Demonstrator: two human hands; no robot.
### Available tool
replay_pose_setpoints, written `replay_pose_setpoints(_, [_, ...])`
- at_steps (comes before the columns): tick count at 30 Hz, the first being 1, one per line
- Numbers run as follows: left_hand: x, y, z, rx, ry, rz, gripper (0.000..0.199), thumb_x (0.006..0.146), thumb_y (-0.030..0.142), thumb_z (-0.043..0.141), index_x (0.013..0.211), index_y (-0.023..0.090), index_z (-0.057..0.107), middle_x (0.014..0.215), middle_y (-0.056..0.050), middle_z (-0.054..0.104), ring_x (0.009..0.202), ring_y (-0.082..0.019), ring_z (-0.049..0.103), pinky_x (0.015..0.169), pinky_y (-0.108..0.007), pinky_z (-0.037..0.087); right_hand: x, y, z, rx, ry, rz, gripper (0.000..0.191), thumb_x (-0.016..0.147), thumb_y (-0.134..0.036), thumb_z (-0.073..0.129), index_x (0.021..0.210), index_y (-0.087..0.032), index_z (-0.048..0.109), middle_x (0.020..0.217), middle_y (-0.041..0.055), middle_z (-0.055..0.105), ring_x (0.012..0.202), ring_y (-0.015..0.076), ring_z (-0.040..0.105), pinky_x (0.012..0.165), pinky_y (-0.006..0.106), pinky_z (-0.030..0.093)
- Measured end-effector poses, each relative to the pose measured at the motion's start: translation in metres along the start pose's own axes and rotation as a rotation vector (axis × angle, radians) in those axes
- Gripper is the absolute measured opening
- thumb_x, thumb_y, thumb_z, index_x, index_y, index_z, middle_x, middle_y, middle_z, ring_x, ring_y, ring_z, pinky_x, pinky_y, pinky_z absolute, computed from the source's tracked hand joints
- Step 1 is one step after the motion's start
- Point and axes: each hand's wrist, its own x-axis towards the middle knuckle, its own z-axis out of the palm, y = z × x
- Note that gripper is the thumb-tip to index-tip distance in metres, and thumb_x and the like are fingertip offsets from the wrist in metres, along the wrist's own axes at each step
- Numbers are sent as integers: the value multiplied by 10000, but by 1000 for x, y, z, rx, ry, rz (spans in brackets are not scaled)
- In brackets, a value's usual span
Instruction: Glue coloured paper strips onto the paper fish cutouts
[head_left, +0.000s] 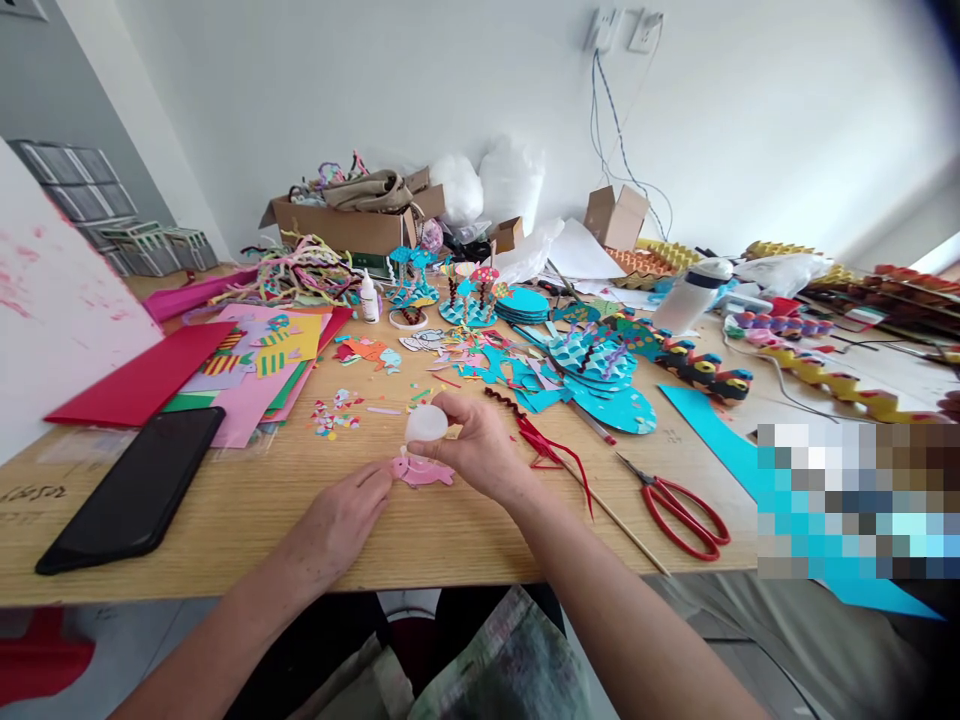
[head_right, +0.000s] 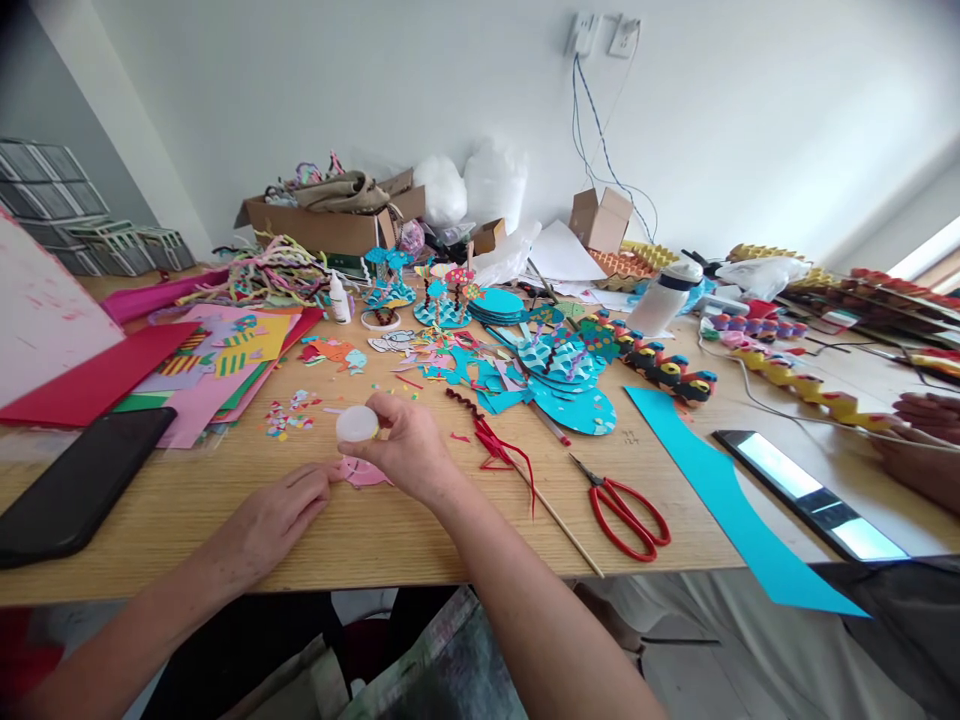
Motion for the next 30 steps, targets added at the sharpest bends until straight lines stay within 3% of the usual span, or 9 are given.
replay_pose_setpoints(15, [1, 0, -1, -22, -19, -31, 236, 810, 126, 279, 745, 190, 496, 919, -71, 627, 900, -175, 599, 780, -317, 514, 5, 2, 6, -41, -21, 1, 193, 611, -265, 696, 672, -180, 534, 625, -52, 507, 611, 99, 459, 572, 207, 337])
replay_pose_setpoints(30, [0, 0, -2, -15, -11, -14, 256, 833, 134, 278, 822, 192, 527, 999, -67, 629, 980, -173, 578, 833, -326, 497, -11, -4, -17, 45, -17, 36, 188, 613, -222, 686, 652, -170, 510, 633, -53, 505, 605, 94, 461, 568, 202, 343])
